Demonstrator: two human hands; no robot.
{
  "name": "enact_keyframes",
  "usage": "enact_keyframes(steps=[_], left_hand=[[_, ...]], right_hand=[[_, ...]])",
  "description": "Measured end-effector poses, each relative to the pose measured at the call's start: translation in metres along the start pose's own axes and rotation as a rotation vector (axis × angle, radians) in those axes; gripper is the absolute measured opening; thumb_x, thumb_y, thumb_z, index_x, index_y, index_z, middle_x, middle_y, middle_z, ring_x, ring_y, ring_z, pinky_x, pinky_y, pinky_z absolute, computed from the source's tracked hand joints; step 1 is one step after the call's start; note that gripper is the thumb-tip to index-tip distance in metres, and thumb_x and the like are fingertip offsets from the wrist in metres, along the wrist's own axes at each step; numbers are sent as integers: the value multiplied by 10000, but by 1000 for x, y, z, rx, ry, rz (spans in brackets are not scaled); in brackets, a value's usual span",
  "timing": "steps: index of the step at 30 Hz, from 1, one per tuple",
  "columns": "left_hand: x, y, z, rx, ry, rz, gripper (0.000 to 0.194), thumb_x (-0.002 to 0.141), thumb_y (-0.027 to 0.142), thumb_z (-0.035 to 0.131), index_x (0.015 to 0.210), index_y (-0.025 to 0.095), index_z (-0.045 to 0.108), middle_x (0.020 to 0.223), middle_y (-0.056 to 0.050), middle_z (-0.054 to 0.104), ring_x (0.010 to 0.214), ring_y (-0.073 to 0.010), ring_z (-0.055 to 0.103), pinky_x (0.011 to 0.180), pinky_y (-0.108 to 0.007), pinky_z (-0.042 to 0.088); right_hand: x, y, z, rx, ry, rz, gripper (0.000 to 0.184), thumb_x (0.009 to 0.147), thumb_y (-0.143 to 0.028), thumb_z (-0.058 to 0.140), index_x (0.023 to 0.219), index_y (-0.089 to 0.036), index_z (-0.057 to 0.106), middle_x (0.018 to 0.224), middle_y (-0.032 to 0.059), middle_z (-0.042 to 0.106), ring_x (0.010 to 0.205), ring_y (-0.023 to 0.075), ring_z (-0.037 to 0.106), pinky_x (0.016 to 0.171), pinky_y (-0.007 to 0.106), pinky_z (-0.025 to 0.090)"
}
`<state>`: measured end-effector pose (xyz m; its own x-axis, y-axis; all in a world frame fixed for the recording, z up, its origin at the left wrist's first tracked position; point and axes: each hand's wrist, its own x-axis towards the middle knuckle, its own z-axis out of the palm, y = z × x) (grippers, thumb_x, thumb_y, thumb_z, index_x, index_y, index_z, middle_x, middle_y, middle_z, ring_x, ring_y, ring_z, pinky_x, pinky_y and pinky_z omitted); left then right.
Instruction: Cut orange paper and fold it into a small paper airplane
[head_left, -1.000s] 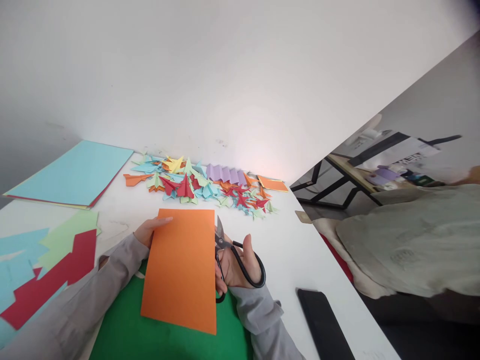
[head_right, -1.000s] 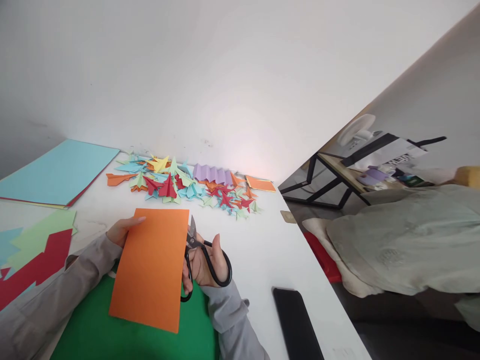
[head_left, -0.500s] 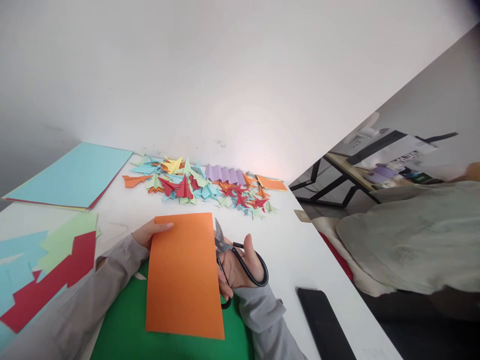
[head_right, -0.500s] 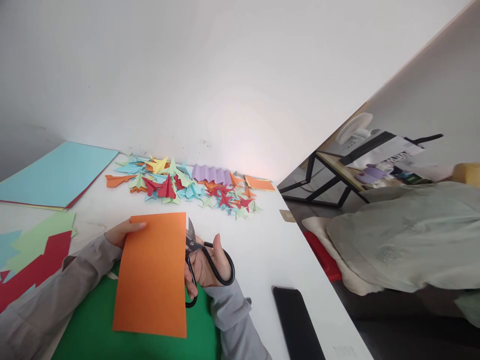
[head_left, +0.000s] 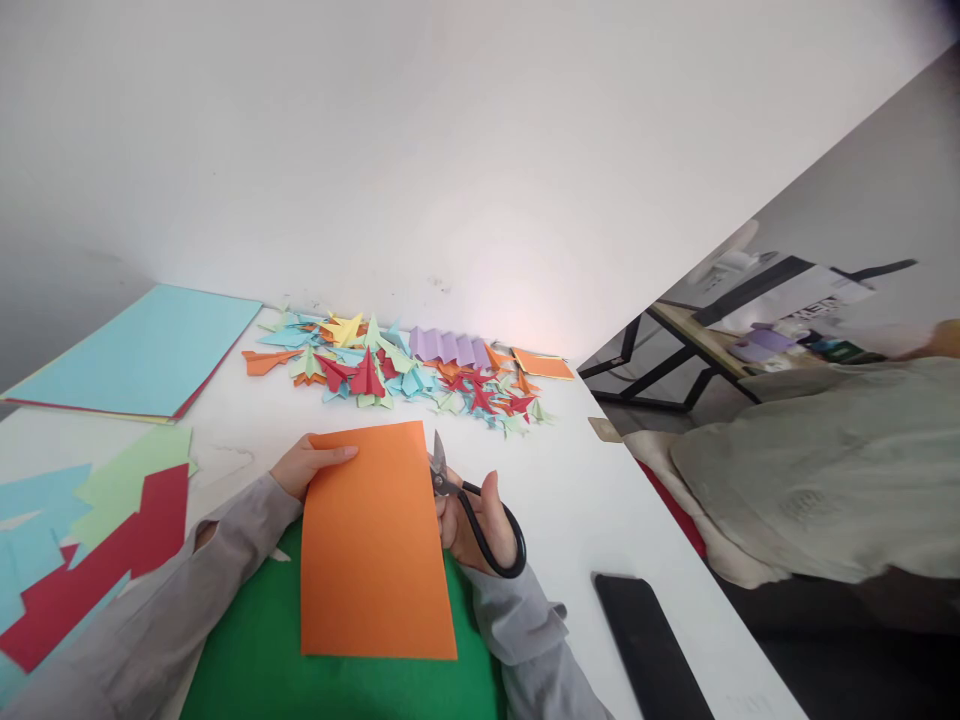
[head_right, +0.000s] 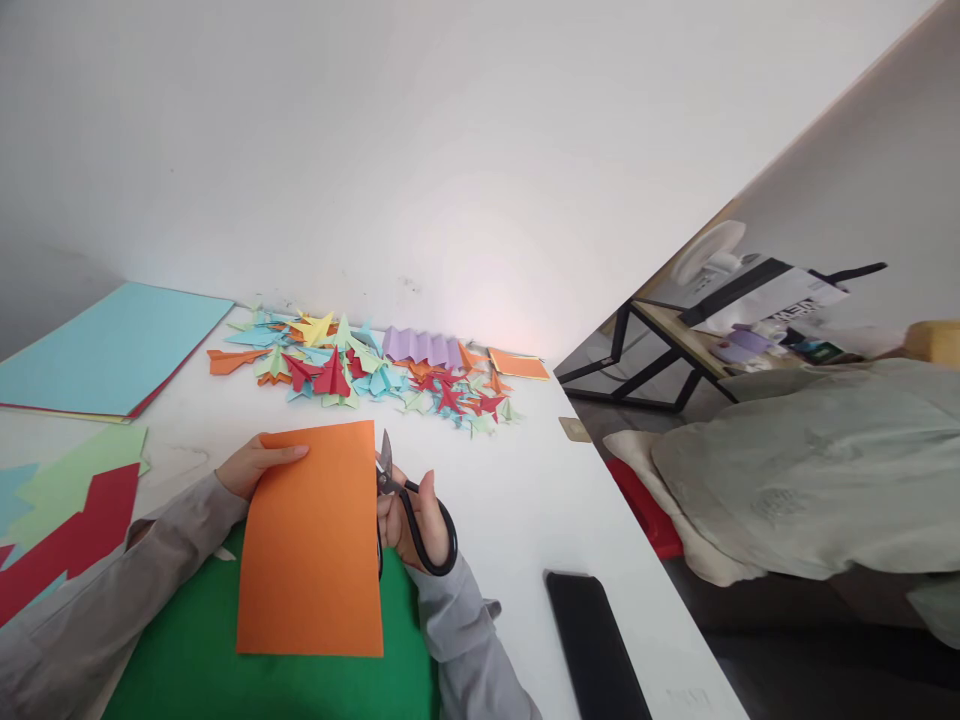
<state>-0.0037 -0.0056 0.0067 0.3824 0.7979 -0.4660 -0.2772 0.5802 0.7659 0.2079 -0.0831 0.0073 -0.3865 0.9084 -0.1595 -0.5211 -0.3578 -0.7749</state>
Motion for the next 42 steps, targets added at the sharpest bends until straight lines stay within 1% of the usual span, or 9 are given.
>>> enact_keyframes(steps=[4,11,18,21,24,28,32,36,42], left_hand=[[-2,3,3,-27,49,-10,299,566,180,738,848,97,682,789,-115,710,703,-266,670,619,-352,549],[-3,-1,3,30,-33,-28,345,538,204,756,860,101,686,811,-115,710,726,-269,668,646,-351,539],[0,-3,2,15,-29,-32,350,531,205,759,858,103,687,824,-117,708,743,-270,665,679,-368,534],[0,-3,2,2,-21,-34,362,538,207,756,876,102,684,838,-124,707,753,-276,664,675,-371,534],[-1,-3,3,8,-32,-45,357,534,200,757,873,108,688,833,-120,708,738,-274,667,677,-374,533],[-3,-2,3,31,-71,-74,317,531,198,760,826,100,700,793,-123,710,710,-269,669,664,-361,531],[-2,-3,3,26,-74,-52,325,527,200,764,831,105,698,808,-123,710,726,-269,668,672,-362,528],[-1,-4,2,27,-74,-25,342,529,206,764,851,113,695,826,-118,709,742,-273,666,670,-361,525],[-3,-4,3,43,-91,-37,315,527,214,769,815,104,702,790,-122,710,705,-264,667,650,-351,527]], right_hand=[[2,1,-2,32,96,-53,907,615,-808,376,1264,-177,433,714,83,663,505,161,569,400,218,360],[2,1,1,37,36,-22,907,612,-803,391,1274,-183,404,726,74,656,549,179,585,418,228,375],[4,3,0,14,106,-83,930,602,-812,388,1267,-163,424,616,49,618,473,153,529,389,214,314],[5,3,1,2,129,-110,932,610,-806,391,1284,-164,411,593,43,613,460,158,525,406,234,346],[5,4,4,-23,138,-108,940,610,-805,393,1299,-165,391,646,61,636,510,185,561,421,251,375],[5,6,5,-53,156,-90,954,599,-818,378,1292,-164,396,672,74,643,545,201,579,407,247,367],[4,5,3,-55,173,-94,965,598,-826,359,1301,-165,383,643,64,631,540,200,576,426,261,385],[5,2,3,-33,164,-114,969,598,-820,372,1312,-165,366,628,58,620,524,196,564,437,268,390],[5,0,9,-10,143,-76,1002,581,-831,369,1314,-149,348,639,67,619,547,208,568,463,284,412]])
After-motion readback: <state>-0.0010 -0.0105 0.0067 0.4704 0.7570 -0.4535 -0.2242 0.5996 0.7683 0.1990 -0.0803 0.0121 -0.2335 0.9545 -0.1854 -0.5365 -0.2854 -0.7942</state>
